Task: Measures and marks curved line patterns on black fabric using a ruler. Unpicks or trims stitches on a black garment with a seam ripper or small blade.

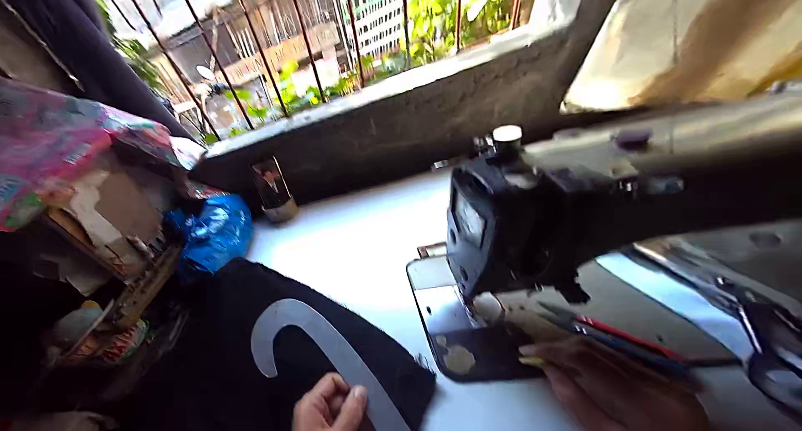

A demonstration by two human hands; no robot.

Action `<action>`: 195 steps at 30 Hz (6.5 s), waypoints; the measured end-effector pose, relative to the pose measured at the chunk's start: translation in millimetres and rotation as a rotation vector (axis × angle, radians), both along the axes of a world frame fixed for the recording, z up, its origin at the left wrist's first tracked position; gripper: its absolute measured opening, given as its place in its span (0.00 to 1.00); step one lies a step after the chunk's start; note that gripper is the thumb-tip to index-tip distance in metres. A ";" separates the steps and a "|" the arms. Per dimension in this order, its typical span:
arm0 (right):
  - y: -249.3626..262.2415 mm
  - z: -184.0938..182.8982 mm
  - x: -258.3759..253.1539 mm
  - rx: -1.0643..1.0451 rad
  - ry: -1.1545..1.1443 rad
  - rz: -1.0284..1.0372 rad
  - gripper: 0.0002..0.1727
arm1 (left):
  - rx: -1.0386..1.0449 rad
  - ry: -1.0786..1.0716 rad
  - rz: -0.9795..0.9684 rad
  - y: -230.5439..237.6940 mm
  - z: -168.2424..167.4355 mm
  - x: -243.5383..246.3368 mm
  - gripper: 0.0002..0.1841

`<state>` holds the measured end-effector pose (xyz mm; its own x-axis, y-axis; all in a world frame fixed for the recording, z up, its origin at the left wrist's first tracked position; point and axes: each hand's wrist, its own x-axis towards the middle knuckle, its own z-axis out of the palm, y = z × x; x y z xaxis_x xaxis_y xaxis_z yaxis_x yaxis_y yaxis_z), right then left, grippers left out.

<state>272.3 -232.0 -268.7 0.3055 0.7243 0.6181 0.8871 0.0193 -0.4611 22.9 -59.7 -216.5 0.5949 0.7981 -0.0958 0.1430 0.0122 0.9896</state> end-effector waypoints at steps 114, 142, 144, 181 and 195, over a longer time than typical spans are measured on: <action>27.1 -13.3 -68.3 -0.022 -0.129 0.481 0.10 | 1.118 0.158 -0.209 16.7 -52.8 2.3 0.18; 28.5 -14.4 -69.1 -0.034 -0.082 0.386 0.09 | 1.315 0.258 -0.261 24.4 -52.8 8.4 0.15; 28.6 -14.9 -69.1 -0.036 -0.069 0.383 0.09 | 1.326 0.249 -0.282 26.7 -50.9 10.0 0.16; 27.9 -14.1 -68.0 -0.056 -0.120 0.345 0.08 | 1.360 0.157 -0.206 34.1 -61.4 15.6 0.20; 28.8 -16.4 -69.4 -0.046 -0.145 0.328 0.09 | 1.339 0.145 -0.191 30.3 -64.1 11.1 0.18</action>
